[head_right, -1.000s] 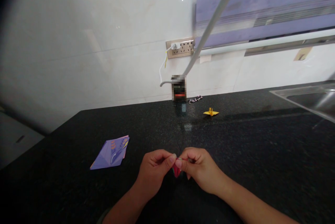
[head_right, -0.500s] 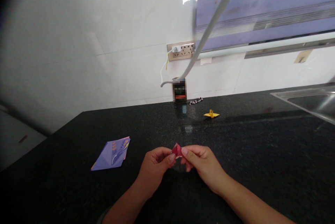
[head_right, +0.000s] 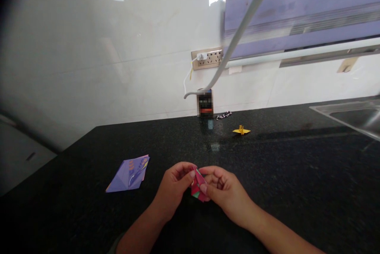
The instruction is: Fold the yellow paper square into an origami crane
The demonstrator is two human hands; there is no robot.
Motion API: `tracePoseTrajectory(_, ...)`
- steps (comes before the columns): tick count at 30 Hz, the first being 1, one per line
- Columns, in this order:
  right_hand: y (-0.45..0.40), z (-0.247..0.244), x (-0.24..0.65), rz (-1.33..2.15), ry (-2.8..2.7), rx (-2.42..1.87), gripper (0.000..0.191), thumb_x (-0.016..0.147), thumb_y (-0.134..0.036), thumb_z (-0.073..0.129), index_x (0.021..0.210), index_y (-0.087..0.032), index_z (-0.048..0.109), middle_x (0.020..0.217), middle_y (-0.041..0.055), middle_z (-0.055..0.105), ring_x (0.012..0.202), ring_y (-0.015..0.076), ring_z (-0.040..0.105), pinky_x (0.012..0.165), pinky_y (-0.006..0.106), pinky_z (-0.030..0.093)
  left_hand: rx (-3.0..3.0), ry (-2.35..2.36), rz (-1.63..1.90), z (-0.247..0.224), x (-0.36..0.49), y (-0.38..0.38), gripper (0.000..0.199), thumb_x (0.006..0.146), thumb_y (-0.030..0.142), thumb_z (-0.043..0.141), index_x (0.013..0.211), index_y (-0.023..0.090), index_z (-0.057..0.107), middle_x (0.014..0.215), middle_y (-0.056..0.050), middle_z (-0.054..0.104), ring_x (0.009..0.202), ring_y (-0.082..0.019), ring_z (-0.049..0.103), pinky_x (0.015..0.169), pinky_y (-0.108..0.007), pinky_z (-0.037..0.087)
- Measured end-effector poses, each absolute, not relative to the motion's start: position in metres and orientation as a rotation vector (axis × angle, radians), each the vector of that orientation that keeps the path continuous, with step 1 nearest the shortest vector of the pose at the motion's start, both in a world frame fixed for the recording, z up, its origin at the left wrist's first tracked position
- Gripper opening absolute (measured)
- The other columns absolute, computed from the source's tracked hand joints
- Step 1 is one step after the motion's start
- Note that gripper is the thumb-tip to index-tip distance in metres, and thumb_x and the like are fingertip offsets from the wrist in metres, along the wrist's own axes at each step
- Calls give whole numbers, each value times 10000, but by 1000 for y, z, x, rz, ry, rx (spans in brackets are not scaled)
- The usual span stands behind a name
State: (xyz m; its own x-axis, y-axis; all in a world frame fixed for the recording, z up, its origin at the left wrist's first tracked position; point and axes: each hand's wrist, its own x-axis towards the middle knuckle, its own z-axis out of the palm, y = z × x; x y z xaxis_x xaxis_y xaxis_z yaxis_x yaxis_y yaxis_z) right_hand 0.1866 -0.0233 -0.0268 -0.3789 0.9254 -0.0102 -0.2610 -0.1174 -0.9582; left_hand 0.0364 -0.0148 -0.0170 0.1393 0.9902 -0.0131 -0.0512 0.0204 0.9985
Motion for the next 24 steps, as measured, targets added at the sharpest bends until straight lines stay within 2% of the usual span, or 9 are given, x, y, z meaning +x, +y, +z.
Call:
tracePoseTrajectory(6,-27,-32,182,1664,-1229,-725,572,632,-166,699,1132,-229,429,705,-28,615,641,101,578,624,246,427,1119,1052,1121,-14,38,-16,133,735,211,542,829,126,583,682,-16,602,594,-103,538,568,-215,414)
tracePoseTrajectory(10,-25,-34,181,1599,-1169,-783,504,644,-187,690,1092,-222,462,682,-30,606,596,96,565,575,234,429,1139,970,1105,-18,38,-18,246,746,224,533,976,144,572,805,-44,624,734,-138,569,680,-259,442)
tracePoseTrajectory(13,-24,-33,181,1555,-1143,-834,406,670,-231,670,1042,-204,509,690,-13,617,594,102,566,551,228,432,1238,889,1074,-22,40,-20,493,693,166,586,1169,191,462,1008,-68,584,886,-178,544,739,-291,446)
tracePoseTrajectory(16,-25,-33,182,1525,-1169,-871,329,697,-252,649,1007,-198,551,698,-5,631,601,98,567,556,218,436,1281,861,1063,-25,41,-21,631,668,127,602,1248,203,365,1039,-70,557,876,-177,538,726,-295,454)
tracePoseTrajectory(21,-26,-32,185,1481,-1245,-959,256,795,-311,531,1014,-186,571,719,22,655,622,107,585,591,232,455,1294,906,1126,-22,40,-19,539,712,134,553,1227,179,403,845,-27,587,760,-136,536,705,-269,437)
tracePoseTrajectory(24,-24,-31,187,1437,-1279,-1001,207,803,-326,511,910,-170,596,685,16,640,573,101,576,566,229,453,1319,934,1098,-20,39,-18,435,733,189,546,1164,188,484,847,-28,602,702,-123,526,582,-215,418)
